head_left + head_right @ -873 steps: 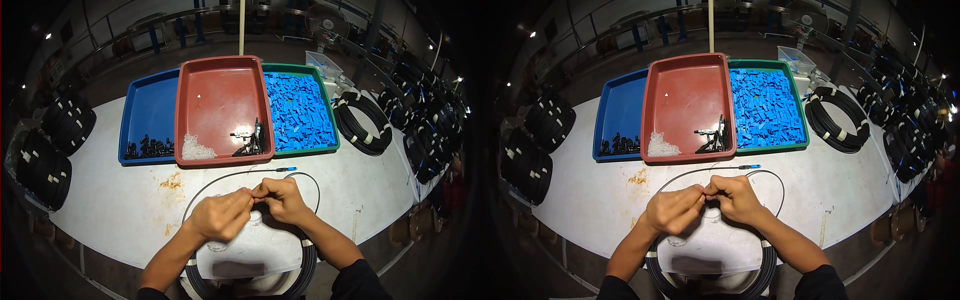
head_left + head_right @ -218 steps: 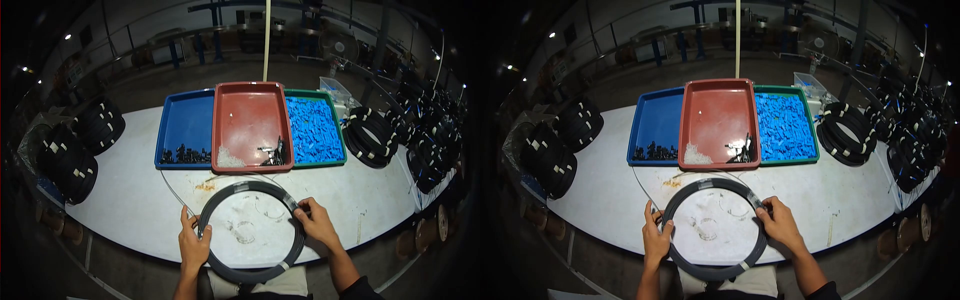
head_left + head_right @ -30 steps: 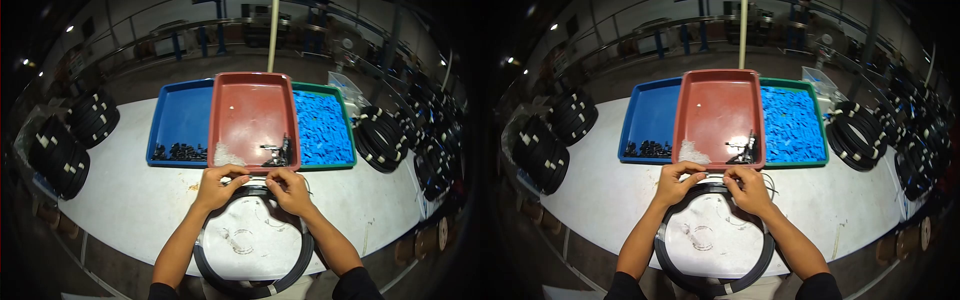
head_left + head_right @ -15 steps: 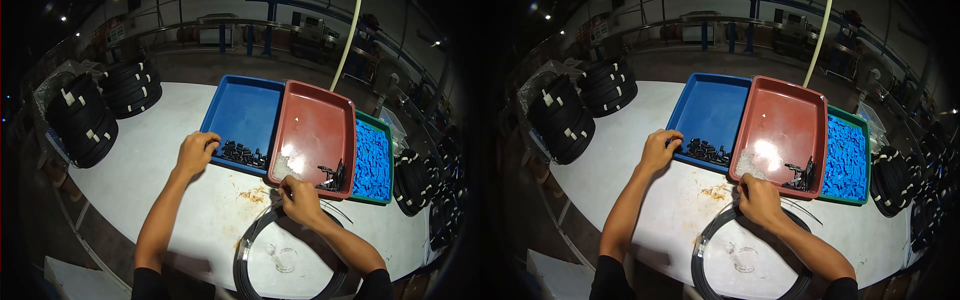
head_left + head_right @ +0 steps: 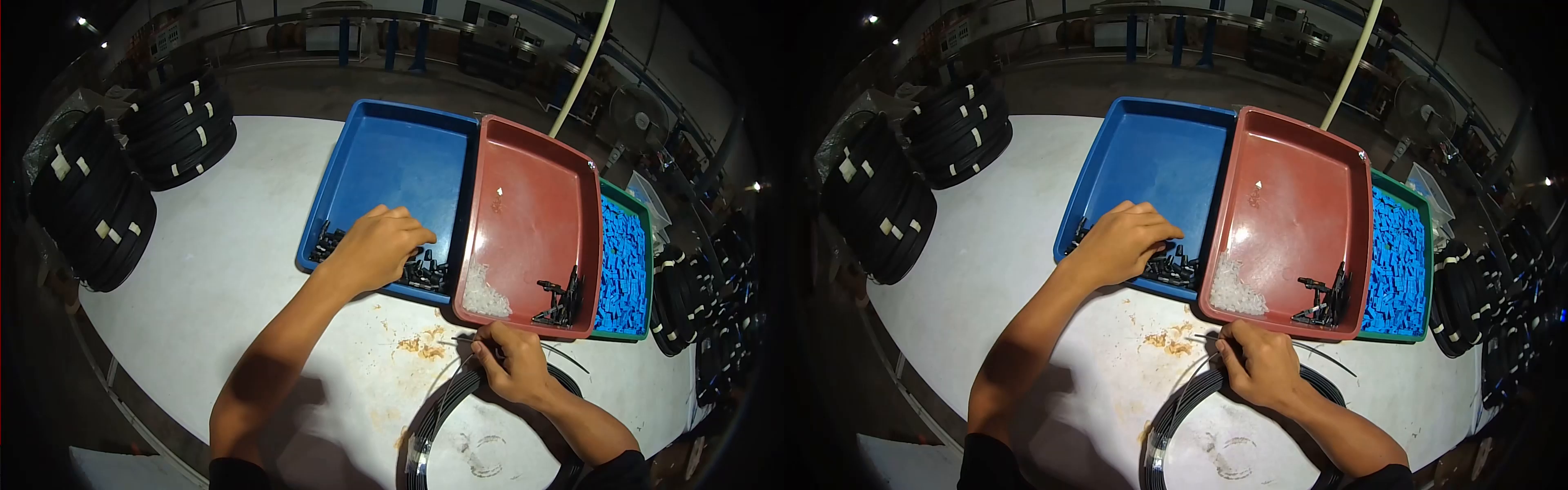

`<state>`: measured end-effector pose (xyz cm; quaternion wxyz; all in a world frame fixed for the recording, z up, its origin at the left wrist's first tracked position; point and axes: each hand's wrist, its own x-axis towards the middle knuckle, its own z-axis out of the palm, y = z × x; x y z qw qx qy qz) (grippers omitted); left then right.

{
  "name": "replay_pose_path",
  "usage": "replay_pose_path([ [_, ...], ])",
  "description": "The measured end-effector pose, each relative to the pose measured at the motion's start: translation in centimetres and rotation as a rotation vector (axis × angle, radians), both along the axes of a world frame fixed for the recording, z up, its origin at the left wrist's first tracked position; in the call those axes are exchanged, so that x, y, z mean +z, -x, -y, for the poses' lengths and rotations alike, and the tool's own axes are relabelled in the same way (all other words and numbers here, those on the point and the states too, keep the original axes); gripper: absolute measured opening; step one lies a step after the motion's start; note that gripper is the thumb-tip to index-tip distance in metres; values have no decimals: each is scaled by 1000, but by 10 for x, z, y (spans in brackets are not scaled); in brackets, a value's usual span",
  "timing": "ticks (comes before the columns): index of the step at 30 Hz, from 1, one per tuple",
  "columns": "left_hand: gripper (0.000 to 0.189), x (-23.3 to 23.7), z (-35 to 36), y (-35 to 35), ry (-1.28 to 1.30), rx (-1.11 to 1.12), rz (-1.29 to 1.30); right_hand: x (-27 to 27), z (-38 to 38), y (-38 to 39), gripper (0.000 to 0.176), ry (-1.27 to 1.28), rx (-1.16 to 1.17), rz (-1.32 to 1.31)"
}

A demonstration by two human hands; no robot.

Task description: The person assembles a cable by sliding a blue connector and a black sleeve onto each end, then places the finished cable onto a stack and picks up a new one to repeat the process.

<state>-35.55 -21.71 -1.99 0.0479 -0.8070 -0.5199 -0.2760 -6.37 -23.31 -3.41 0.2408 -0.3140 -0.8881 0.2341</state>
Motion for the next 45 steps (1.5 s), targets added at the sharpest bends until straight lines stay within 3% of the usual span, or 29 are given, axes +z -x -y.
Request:
replay_pose_path([
  [7,25,5,-12,21,-27,51,-83,-2,-2,-3,9,47,28,-50],
  [9,21,10,-5,25,171,124,26,-3,-3,-4,8,27,44,-63],
  [11,18,7,-2,27,204,137,7,-2,-3,-4,8,7,60,-76],
  [24,17,-8,-17,-15,-16,-58,-169,3,-2,-3,7,16,80,-56],
  [34,8,-1,-17,-11,93,-45,-116,4,-3,-5,8,47,111,-61],
  [40,4,5,2,-4,245,-28,434,1,-4,-7,7,31,133,-90],
  [44,7,8,20,-15,297,21,622,6,-5,-9,9,53,116,-129],
  [45,8,2,20,-17,278,-23,789,7,-6,-10,10,69,109,-87],
])
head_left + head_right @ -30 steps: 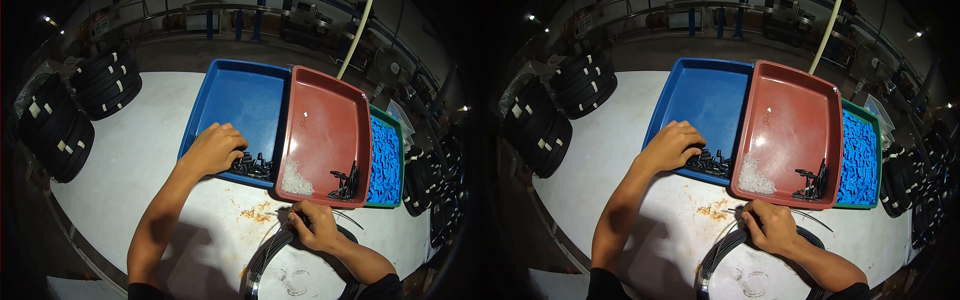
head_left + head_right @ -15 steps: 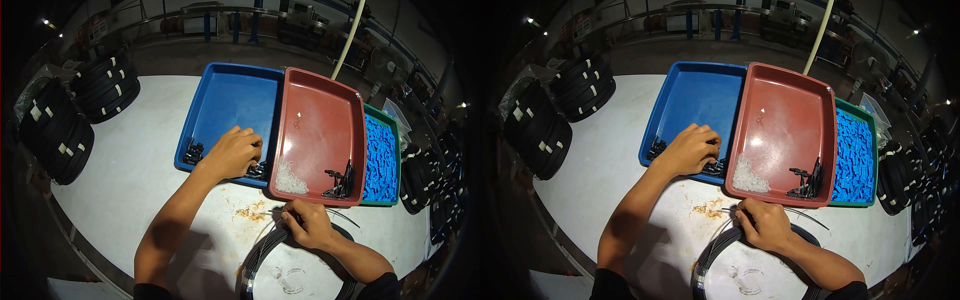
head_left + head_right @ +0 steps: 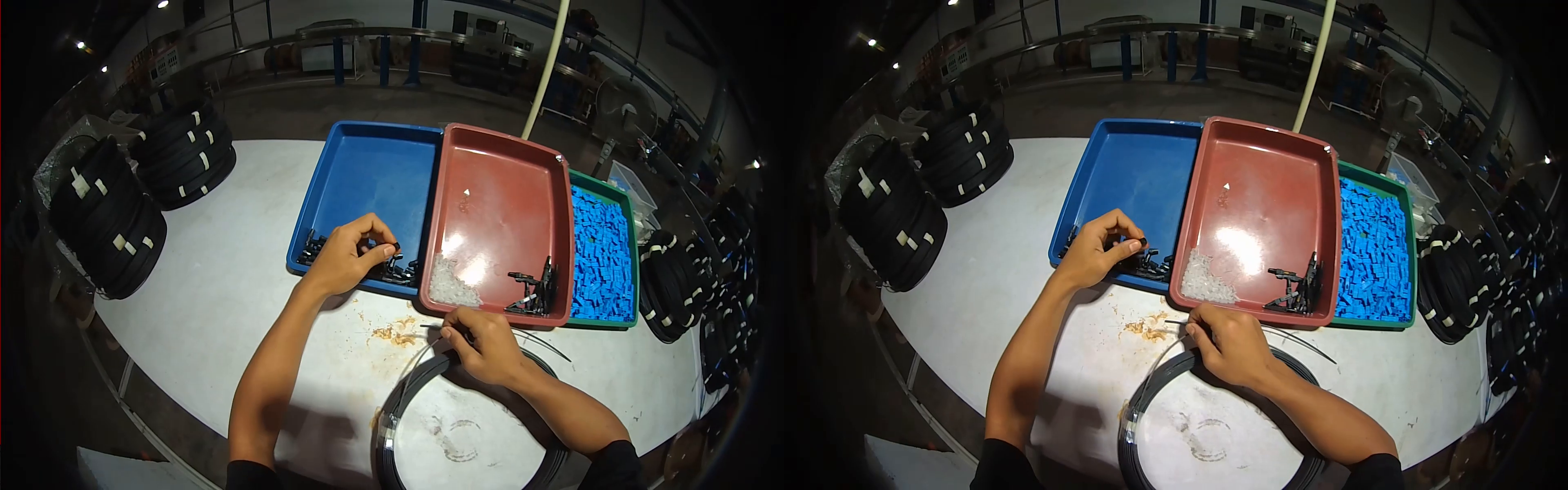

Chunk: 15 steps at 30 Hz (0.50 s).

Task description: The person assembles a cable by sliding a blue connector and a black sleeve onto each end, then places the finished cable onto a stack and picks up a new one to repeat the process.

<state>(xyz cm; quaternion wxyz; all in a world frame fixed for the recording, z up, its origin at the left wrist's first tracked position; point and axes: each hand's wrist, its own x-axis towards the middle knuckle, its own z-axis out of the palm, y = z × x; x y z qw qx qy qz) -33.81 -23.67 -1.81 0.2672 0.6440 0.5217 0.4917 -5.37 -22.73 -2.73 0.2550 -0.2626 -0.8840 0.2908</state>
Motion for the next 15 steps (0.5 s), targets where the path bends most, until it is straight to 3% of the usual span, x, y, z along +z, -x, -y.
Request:
replay_pose_path([
  [1,11,-2,2,-5,-26,-13,168,2,0,-1,11,15,-5,41],
  [5,28,-3,16,-39,-69,-30,323,23,6,-8,12,-12,-26,100],
  [9,13,-7,26,-83,26,-183,541,26,8,-33,13,-21,-44,19],
  [13,21,-19,21,-120,-118,-217,525,28,11,-72,14,0,-124,-159],
  [15,23,-28,14,-132,-60,-253,751,21,12,-86,15,66,-191,-272],
])
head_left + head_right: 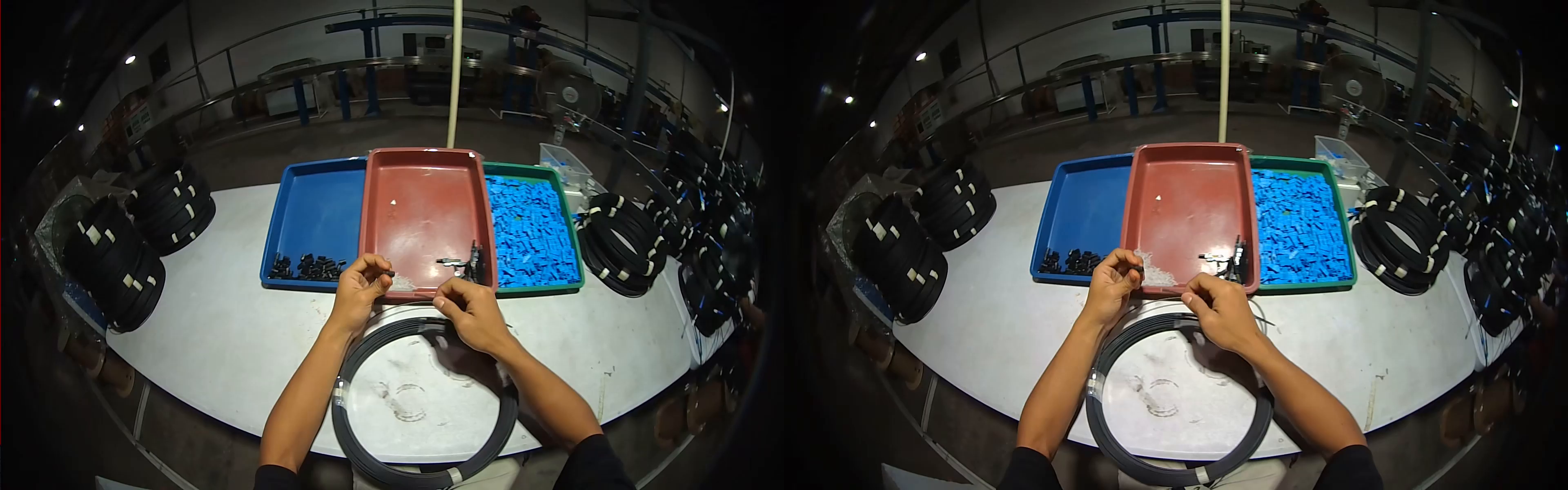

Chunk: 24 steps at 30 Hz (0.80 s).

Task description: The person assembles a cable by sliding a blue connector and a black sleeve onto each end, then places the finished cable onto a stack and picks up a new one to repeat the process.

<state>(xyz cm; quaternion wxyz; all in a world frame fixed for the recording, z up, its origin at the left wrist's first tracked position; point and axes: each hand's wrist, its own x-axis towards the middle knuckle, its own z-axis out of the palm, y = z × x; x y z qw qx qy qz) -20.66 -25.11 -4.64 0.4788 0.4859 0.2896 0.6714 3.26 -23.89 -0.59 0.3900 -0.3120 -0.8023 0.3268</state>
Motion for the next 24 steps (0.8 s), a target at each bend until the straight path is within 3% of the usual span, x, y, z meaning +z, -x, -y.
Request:
replay_pose_path([
  [5,24,16,9,-27,-20,15,-224,-22,-4,-22,17,125,-39,-310],
  [7,22,20,14,-33,47,142,-224,-29,-8,-28,16,134,-46,-266],
  [9,21,16,17,-39,35,178,-213,-33,-12,-32,14,-55,-51,-216],
  [13,20,23,19,-65,31,204,-436,-21,-17,-57,15,-37,-56,-55],
  [19,19,24,23,-94,-82,303,-714,-18,-13,-67,15,154,-95,-101],
  [24,15,21,25,-86,-203,348,-755,-29,-16,-64,12,-78,-90,-112],
])
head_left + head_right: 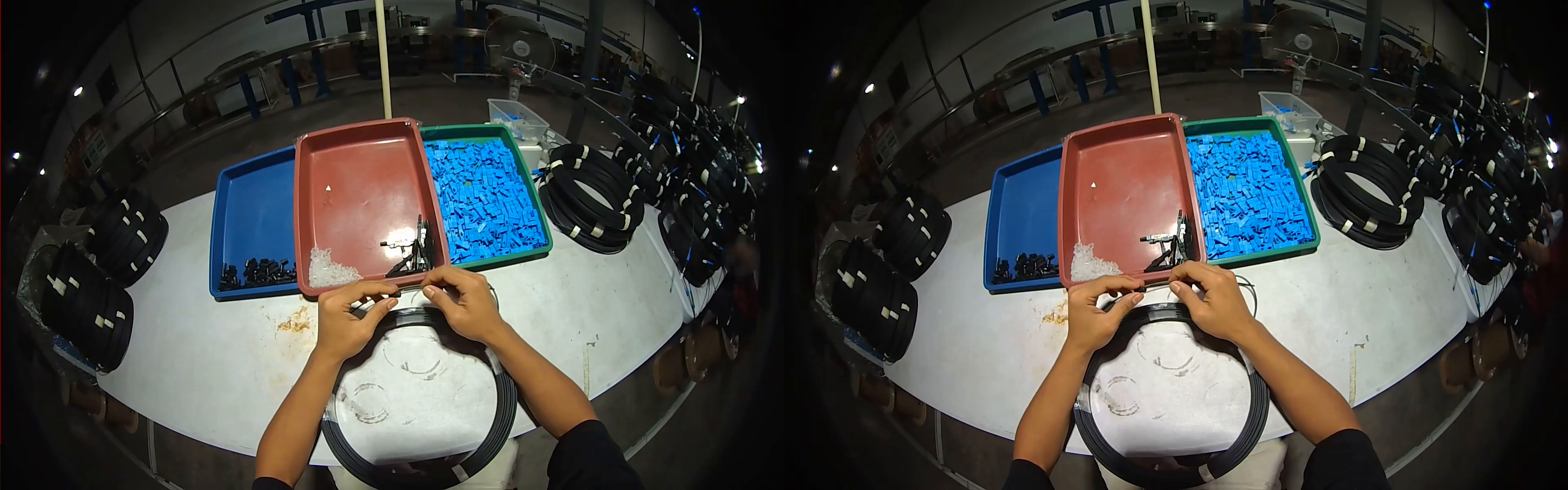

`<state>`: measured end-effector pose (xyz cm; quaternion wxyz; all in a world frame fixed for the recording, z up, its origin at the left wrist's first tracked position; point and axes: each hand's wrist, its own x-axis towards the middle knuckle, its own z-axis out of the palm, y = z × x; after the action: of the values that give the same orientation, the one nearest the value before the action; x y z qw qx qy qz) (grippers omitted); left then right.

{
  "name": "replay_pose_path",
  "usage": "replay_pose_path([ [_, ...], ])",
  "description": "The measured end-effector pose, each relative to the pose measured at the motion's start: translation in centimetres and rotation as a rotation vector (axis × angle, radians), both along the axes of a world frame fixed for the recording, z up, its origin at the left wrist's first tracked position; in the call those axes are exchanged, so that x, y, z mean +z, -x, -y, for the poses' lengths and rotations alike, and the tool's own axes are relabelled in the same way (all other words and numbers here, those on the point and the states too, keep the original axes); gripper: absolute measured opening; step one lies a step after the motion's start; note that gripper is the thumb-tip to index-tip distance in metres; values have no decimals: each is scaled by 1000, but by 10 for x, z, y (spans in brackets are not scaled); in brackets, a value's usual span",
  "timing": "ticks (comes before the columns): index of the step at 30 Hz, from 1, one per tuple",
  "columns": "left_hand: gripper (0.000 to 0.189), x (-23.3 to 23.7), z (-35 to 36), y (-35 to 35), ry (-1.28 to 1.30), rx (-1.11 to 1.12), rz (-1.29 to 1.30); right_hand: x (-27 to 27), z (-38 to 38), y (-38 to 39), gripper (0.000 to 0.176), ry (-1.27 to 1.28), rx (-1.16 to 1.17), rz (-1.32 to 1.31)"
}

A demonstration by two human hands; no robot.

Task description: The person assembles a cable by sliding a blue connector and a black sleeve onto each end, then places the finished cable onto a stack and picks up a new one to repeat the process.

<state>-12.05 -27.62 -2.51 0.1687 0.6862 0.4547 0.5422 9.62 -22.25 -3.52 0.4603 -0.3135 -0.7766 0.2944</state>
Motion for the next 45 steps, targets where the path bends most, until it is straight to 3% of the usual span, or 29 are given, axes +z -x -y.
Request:
replay_pose_path([
  [14,15,-2,2,1,97,-45,55,7,8,-3,10,-132,19,80],
  [20,17,-3,2,4,-6,-65,-75,5,6,-4,11,-113,45,99],
  [28,50,-1,4,2,47,-96,1,6,8,-5,10,-146,41,97],
  [31,53,-1,4,1,5,-87,12,7,8,-5,10,-206,50,111],
  [41,54,-9,3,1,-38,-109,-98,4,8,-4,10,-166,60,127],
  [44,47,-5,4,-1,11,-98,-29,1,6,-3,11,-221,117,113],
  [45,42,-1,3,0,-58,-121,-138,1,6,-2,11,-238,107,128],
])
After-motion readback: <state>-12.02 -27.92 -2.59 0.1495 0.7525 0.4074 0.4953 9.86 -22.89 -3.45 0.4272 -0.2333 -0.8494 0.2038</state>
